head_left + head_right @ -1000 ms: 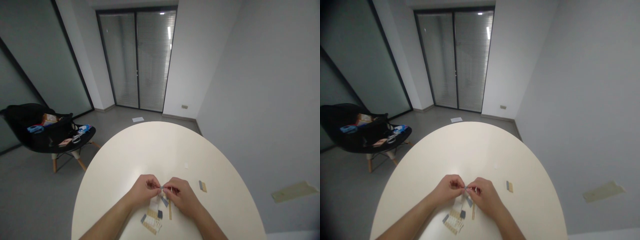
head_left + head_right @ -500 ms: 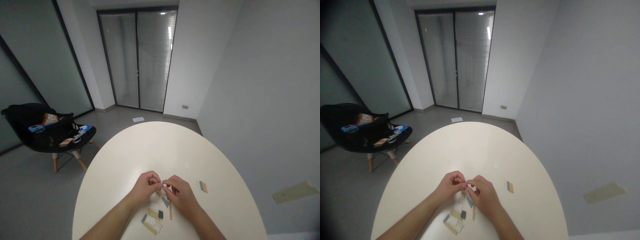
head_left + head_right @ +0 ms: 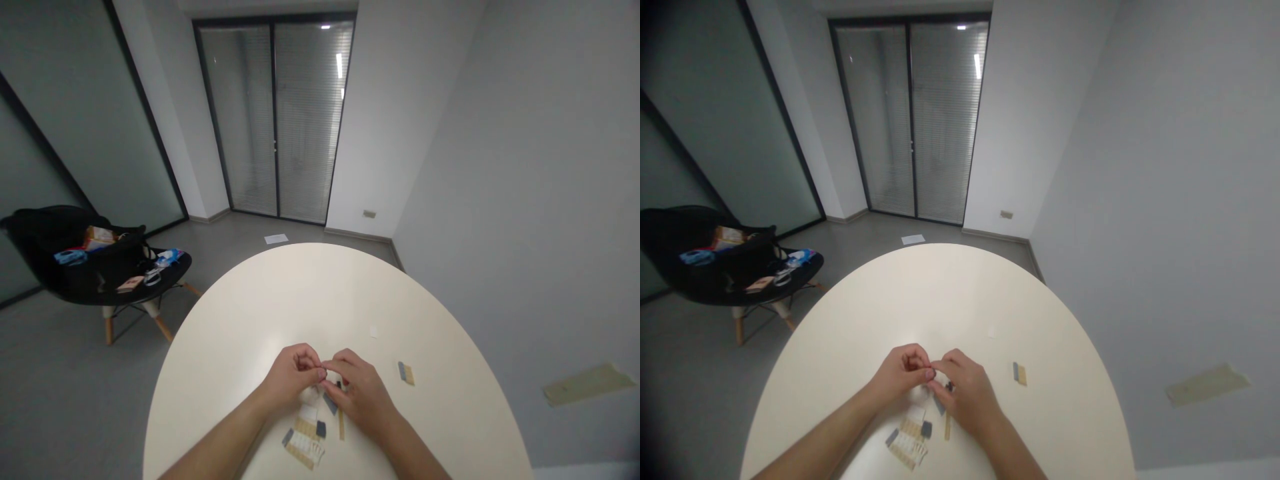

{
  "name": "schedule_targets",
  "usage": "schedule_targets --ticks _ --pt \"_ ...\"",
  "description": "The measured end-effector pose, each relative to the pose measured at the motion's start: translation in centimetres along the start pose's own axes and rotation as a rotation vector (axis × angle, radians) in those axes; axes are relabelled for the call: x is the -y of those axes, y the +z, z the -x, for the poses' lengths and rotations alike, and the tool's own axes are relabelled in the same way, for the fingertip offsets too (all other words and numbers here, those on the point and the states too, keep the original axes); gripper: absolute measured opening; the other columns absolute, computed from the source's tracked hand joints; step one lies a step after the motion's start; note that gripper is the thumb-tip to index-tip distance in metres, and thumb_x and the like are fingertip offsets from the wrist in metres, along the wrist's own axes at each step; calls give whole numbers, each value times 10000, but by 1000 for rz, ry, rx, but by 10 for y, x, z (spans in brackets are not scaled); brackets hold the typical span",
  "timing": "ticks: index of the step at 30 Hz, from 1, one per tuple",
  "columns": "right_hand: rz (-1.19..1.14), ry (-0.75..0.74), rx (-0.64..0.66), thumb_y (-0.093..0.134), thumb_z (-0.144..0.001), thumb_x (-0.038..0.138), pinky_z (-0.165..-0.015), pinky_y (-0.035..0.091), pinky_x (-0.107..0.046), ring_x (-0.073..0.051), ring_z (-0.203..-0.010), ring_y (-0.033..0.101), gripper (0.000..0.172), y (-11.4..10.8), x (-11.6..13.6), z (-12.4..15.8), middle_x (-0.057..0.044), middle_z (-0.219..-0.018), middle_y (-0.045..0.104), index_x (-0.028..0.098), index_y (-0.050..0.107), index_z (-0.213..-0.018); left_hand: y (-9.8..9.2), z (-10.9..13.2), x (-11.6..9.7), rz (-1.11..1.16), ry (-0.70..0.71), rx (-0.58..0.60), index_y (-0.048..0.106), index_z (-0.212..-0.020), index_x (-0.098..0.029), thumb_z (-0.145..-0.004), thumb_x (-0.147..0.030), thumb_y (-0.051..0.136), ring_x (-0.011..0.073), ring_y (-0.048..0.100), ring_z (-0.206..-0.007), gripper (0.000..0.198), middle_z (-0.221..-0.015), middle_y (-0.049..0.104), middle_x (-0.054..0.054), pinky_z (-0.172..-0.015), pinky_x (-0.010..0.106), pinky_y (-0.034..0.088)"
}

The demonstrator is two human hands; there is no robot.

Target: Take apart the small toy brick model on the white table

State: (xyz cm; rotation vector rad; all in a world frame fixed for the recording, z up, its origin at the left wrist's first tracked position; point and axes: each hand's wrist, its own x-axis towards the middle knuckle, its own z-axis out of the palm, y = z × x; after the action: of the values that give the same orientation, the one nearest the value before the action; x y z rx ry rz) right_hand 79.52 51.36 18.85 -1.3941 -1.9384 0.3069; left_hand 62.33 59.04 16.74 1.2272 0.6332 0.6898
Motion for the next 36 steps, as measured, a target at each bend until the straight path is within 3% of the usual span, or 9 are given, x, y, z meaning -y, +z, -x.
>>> schedule_targets --ticks 3,7,11,18,24,31,36 --pt "18 -24 -47 684 -815 202 -636 500 -246 -139 -714 588 221 -1 -4 0 -45 -904 645 229 691 -1035 0 1 -1 -103 8 -13 607 -751 -136 -722 -386 769 116 528 -547 299 -613 622 8 -558 232 382" --pt "90 -37 -188 661 -848 233 -694 519 -290 -180 -797 614 181 -10 -21 2 -61 -892 649 220 688 -1027 -10 6 -13 -497 54 -39 670 -841 -145 -833 -352 619 119 489 -599 213 -645 579 -17 -576 231 352" --pt "218 30 -283 654 -862 272 -776 514 -354 -216 -860 612 152 -28 -42 5 -78 -911 667 212 703 -992 -26 13 -32 -759 0 59 707 -858 -153 -816 -300 592 121 492 -602 192 -653 591 -21 -560 223 338" --pt "434 237 -94 671 -842 250 -811 457 -392 -237 -854 590 146 -44 -56 6 -65 -902 707 214 743 -964 -41 19 -41 -903 -93 241 756 -796 -166 -738 -203 579 147 608 -677 190 -738 712 16 -615 212 397" --pt "520 374 20 657 -853 258 -816 425 -366 -244 -872 583 167 -44 -52 5 -70 -948 724 203 759 -973 -42 28 -46 -976 -195 320 768 -765 -187 -657 -196 671 141 584 -604 145 -652 679 -11 -540 208 364" --pt "561 408 91 638 -861 275 -822 396 -342 -246 -899 576 170 -37 -53 4 -71 -970 721 212 756 -966 -29 42 -50 -1055 -269 388 742 -709 -230 -546 -270 834 133 569 -565 191 -645 676 -49 -502 220 320" --pt "552 409 118 625 -861 275 -835 391 -340 -239 -898 571 184 -35 -51 3 -68 -944 716 208 752 -976 -21 44 -51 -1199 -267 352 725 -667 -239 -509 -227 861 133 563 -576 210 -650 686 -57 -510 232 300"
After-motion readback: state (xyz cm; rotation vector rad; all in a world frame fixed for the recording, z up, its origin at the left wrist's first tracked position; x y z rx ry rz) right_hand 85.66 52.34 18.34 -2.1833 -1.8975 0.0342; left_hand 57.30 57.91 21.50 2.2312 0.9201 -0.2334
